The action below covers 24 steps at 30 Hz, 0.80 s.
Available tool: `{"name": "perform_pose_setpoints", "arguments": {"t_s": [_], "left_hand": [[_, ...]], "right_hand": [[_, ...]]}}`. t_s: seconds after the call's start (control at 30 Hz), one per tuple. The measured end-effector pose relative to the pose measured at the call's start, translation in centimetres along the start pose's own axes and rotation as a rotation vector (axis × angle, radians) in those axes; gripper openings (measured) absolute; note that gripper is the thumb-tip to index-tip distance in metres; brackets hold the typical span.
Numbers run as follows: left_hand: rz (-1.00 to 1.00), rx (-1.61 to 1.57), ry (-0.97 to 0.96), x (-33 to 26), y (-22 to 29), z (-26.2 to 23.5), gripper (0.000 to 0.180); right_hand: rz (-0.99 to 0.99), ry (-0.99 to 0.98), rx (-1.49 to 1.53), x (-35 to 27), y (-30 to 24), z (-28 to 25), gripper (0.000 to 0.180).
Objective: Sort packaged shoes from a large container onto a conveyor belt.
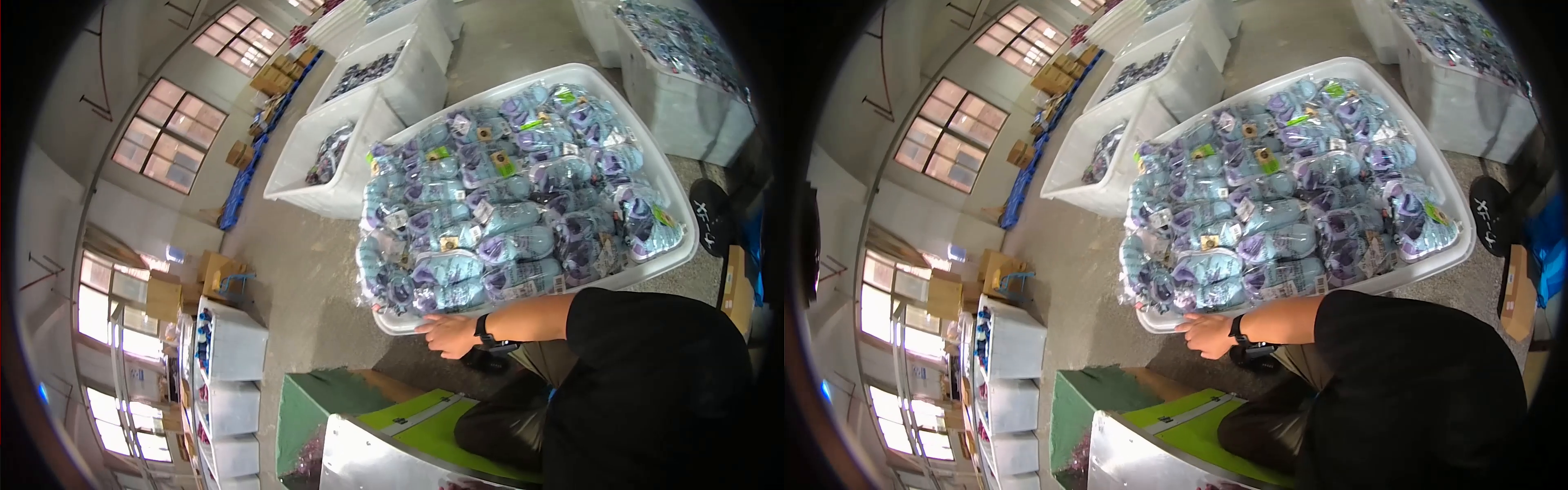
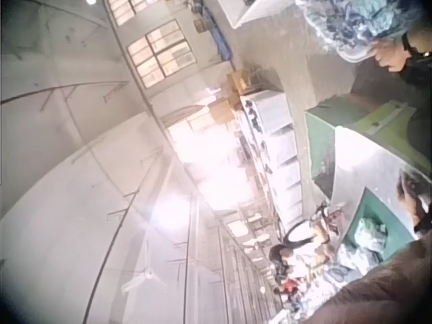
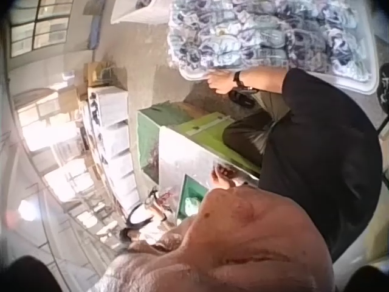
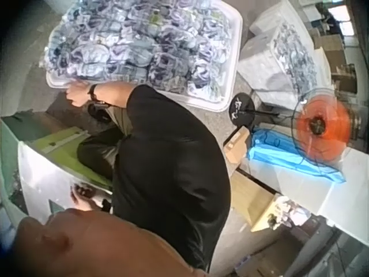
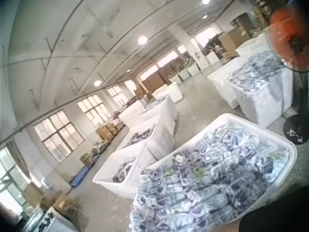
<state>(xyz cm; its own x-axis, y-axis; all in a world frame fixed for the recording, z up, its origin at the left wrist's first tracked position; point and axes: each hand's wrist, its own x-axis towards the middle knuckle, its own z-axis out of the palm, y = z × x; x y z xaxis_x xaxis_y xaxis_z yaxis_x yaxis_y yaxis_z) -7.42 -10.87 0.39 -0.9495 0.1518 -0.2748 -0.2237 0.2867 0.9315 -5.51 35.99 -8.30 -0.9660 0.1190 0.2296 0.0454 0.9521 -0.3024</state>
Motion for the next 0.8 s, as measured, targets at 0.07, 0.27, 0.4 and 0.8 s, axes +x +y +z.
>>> {"name": "perform_pose_setpoints", "arguments": {"t_s": [0.07, 0.27, 0.4, 0.8], "left_hand": [[-0.068, -0.025, -0.029, -0.1, 1.9, 0.1, 0.016], [-0.096, -0.188, -0.083, 1.0, 3.1, -3.1, 0.025], [-0.089, -0.120, -0.124, 1.2, 3.8, -6.7, 0.037], [-0.116, -0.090, -0.001, -0.3, 3.5, -11.3, 0.036]], "right_hand": [[0.016, -0.007, -0.003, -0.4, 0.2, -0.1, 0.025], [0.029, -0.038, 0.005, 0.1, 0.1, -0.5, 0.027], [0.037, -0.079, -0.029, 0.5, -0.1, -0.5, 0.028], [0.053, -0.099, -0.061, -0.2, -0.2, -1.4, 0.028]]}}
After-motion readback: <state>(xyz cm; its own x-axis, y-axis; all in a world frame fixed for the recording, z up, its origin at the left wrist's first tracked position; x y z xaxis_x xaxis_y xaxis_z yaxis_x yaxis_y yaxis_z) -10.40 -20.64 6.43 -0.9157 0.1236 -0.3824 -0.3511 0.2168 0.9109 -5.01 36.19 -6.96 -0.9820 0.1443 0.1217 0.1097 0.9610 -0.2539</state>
